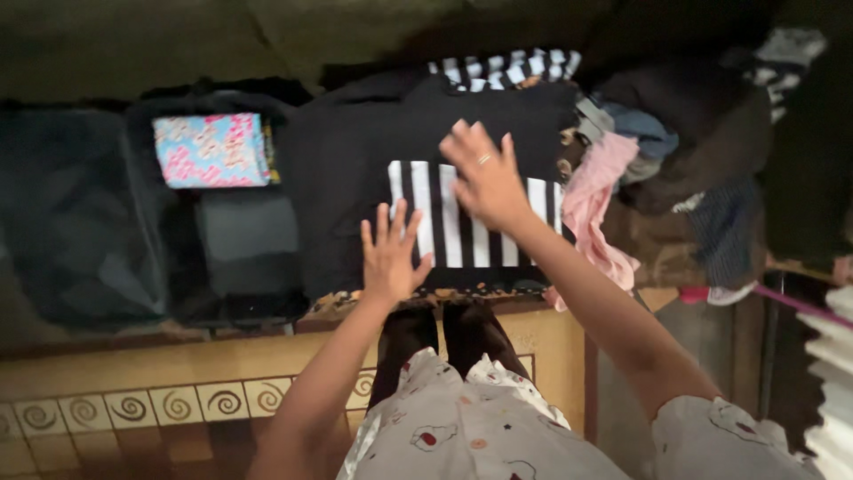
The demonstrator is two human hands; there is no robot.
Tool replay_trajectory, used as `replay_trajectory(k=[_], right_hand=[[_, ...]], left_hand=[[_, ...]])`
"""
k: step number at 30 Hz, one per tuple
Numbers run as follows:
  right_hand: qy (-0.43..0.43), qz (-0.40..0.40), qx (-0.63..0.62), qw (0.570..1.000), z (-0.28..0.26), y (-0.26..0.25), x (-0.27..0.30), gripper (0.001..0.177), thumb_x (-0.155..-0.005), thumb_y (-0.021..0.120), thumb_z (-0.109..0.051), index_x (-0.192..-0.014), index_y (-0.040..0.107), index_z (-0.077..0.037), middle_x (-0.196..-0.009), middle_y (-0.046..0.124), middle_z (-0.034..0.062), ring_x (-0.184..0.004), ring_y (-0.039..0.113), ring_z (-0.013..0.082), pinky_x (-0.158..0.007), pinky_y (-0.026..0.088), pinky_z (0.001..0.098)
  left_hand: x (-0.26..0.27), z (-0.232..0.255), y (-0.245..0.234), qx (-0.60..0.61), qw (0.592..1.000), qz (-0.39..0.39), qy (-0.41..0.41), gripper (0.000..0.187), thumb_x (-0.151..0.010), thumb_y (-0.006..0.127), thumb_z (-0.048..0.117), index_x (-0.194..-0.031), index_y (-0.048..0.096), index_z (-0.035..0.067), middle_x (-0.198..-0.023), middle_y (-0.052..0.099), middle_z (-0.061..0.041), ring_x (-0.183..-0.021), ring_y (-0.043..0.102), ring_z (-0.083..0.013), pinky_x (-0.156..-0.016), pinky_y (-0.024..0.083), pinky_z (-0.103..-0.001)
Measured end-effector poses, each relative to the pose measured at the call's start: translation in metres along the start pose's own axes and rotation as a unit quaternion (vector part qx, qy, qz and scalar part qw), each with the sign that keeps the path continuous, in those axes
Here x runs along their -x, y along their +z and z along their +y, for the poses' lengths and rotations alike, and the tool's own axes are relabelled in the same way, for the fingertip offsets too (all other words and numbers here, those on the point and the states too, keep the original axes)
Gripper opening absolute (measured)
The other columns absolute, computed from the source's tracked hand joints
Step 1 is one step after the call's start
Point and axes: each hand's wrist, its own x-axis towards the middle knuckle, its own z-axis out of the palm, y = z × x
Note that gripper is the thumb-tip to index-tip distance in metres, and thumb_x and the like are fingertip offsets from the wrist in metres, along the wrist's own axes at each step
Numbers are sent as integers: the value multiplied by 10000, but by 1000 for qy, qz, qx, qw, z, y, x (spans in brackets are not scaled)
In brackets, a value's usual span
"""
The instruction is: The person folds several items of clothing, including a blue floral patterned cloth and a black-and-white striped shirt, and places them into an open black suitcase.
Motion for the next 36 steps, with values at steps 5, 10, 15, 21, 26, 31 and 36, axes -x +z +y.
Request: replay_trajectory(k=[5, 10, 15, 21, 26, 31, 36], right_hand=[[-74, -100, 162, 979, -29, 27, -9, 639, -967, 571, -513, -1552, 458, -283, -1686, 271, 51, -1555, 187, 339, -1113, 96, 809], [-37, -112, 186, 976, -23, 31, -14, 693, -978, 533, -547, -1584, 412, -233, -1702, 260, 36, -1576, 156, 325, -1139, 22, 795], [41, -63, 190, 979, -13, 19, -33, 729, -986, 524, -550, -1604, 398, -185, -1711, 256, 77, -1574, 139, 367, -1128, -27, 787], [145, -28, 172, 974, 29, -2, -68, 608, -1045, 501, -500, -1542, 508, -150, -1641, 427, 119, -1541, 292, 347, -1161, 38, 780], [287, -144, 189, 928, 61, -4, -101, 571, -1118, 407, -594, -1426, 670, -191, -1558, 602, 90, -1436, 539, 329, -1268, 211, 707], [383, -263, 109, 879, 109, -9, -145, 691, -935, 516, -669, -1454, 572, -217, -1499, 520, 124, -1389, 433, 369, -1145, 108, 735], [370, -288, -28, 883, 166, 2, -151, 676, -904, 651, -589, -1357, 676, -88, -1349, 658, 206, -1237, 614, 346, -1118, 418, 430]], left_hand=[[-2, 0, -3, 1, 1000, -19, -17, 850, -862, 646, 487, -1597, 327, 204, -1672, 235, -147, -1537, 203, -408, -1209, 138, -653], [0, -11, 9, 77, 994, 78, 5, 883, -904, 620, 477, -1612, 278, 76, -1681, 196, -239, -1548, 211, -390, -1218, 165, -616], [-9, -19, 4, 89, 992, 65, -68, 834, -970, 567, 459, -1629, 286, 32, -1734, 231, -173, -1585, 249, -322, -1206, 198, -642], [-42, -62, -44, 18, 977, 105, -184, 831, -932, 561, 545, -1579, 323, 81, -1676, 205, -181, -1553, 148, -402, -1090, 22, -839], [-69, -109, -56, 41, 973, 154, -165, 760, -951, 572, 513, -1583, 395, 129, -1673, 263, -121, -1510, 177, -450, -1050, 0, -837], [-128, -144, -65, 121, 946, 137, -269, 530, -983, 593, 480, -1386, 592, 136, -1483, 557, -43, -1473, 459, -287, -1225, 109, -786], [-212, -190, -87, 193, 920, -37, -338, 581, -859, 728, 513, -1207, 707, 48, -1311, 662, -161, -1273, 584, -359, -1089, 392, -599]])
